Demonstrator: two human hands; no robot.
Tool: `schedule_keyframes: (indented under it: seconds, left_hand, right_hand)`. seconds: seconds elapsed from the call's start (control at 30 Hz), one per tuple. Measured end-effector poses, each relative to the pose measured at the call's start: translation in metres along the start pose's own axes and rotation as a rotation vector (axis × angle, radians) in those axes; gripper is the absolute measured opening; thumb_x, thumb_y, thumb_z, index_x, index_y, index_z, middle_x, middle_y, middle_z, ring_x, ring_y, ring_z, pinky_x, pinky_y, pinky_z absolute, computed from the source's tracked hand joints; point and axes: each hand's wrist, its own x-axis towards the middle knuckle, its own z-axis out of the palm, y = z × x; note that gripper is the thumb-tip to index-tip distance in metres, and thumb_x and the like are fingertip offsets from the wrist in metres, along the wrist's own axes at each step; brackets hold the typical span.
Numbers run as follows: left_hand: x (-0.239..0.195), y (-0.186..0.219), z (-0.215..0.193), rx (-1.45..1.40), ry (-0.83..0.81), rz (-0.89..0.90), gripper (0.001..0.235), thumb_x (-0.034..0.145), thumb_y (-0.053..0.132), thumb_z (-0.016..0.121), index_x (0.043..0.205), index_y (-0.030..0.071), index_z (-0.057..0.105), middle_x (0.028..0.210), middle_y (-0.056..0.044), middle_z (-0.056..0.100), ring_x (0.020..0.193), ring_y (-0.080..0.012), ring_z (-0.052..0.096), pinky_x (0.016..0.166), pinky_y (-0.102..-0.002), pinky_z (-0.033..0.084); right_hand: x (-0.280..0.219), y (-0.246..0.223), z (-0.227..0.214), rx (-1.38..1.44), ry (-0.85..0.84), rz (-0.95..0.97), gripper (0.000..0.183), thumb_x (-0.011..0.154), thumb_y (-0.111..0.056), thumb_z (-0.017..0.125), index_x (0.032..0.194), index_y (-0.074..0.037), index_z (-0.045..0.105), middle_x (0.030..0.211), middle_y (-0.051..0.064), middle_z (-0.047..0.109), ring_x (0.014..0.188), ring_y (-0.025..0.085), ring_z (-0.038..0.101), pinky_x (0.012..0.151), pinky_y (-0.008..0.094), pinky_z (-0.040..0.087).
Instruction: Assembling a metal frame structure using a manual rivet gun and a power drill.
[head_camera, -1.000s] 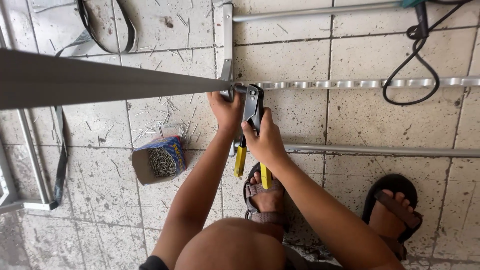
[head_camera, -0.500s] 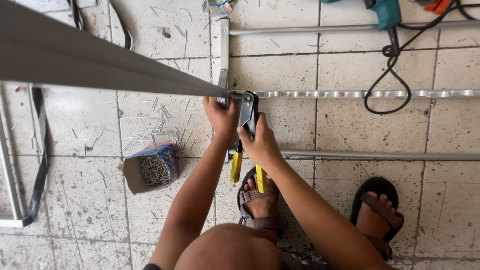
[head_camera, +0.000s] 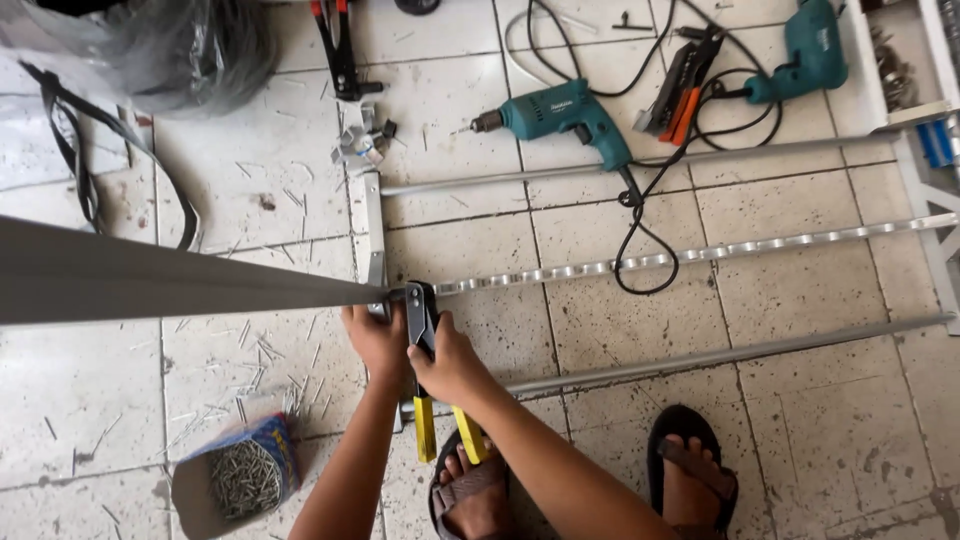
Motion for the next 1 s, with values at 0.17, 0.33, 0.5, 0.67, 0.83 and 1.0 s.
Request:
schedule_keyframes:
  seconds: [0.17,0.33,0.5,0.67,0.83,1.0]
  left_hand:
    - [-0.002,0.008,-0.004,0.055,-0.005,-0.019,0.032,0.079,0.017,0.079,0.108,0.009,0.067,0.109,-0.014,0.059,0.105,-0.0417,0.060,0.083,-0.049,0.052]
    - [-0.005,0.053,-0.019,0.095,0.003,-0.040,0.032,0.079,0.023,0.078,0.108,0.014,0.066,0.110,-0.011,0.060,0.107,-0.0402,0.061,0.084,-0.052,0.053]
    - [-0.001,0.045,-0.021,0.157,-0.084,-0.077,0.033,0.083,0.027,0.074,0.111,0.012,0.065,0.111,-0.011,0.060,0.103,-0.0341,0.056,0.082,-0.047,0.051]
    - [-0.009,0.062,-0.049,0.297,-0.227,-0.178,0.067,0.079,0.022,0.075,0.138,0.007,0.048,0.147,-0.023,0.043,0.133,-0.0374,0.039,0.101,-0.055,0.046]
    - [-0.011,0.179,-0.093,-0.117,-0.315,-0.712,0.096,0.086,0.038,0.060,0.163,0.019,0.007,0.132,-0.027,0.061,0.107,-0.0368,0.068,0.088,-0.045,0.054]
    - [0.002,0.181,-0.082,0.011,-0.433,-0.699,0.116,0.073,0.045,0.072,0.163,0.016,0.004,0.132,-0.023,0.062,0.123,-0.0340,0.062,0.108,-0.047,0.044]
  right_hand:
    - [0.001,-0.001,-0.001,-0.003,-0.019,-0.016,0.063,0.095,-0.031,0.059,0.136,0.012,0.037,0.107,0.038,0.067,0.098,0.049,0.070,0.073,0.055,0.062]
    - [-0.009,-0.023,-0.024,-0.056,-0.094,0.018,0.057,0.094,-0.036,0.060,0.128,0.006,0.043,0.114,0.037,0.065,0.106,0.051,0.067,0.080,0.056,0.060]
    - [-0.019,-0.049,-0.032,-0.096,-0.173,0.173,0.058,0.101,-0.036,0.055,0.140,-0.003,0.029,0.118,0.027,0.061,0.092,0.030,0.061,0.076,0.039,0.055]
    - [-0.014,-0.045,-0.031,-0.066,-0.259,0.266,0.077,0.108,-0.035,0.048,0.160,-0.004,-0.001,0.150,0.027,0.041,0.099,0.021,0.066,0.075,0.025,0.057]
    - [0.003,-0.021,-0.021,0.010,-0.233,0.176,0.060,0.107,-0.028,0.054,0.150,-0.004,0.020,0.076,0.001,0.045,0.053,0.006,0.041,0.042,0.020,0.034]
    - [0.013,-0.005,-0.011,0.041,-0.188,0.099,0.046,0.102,-0.023,0.057,0.136,-0.008,0.030,0.099,0.014,0.064,0.071,0.023,0.064,0.055,0.035,0.050]
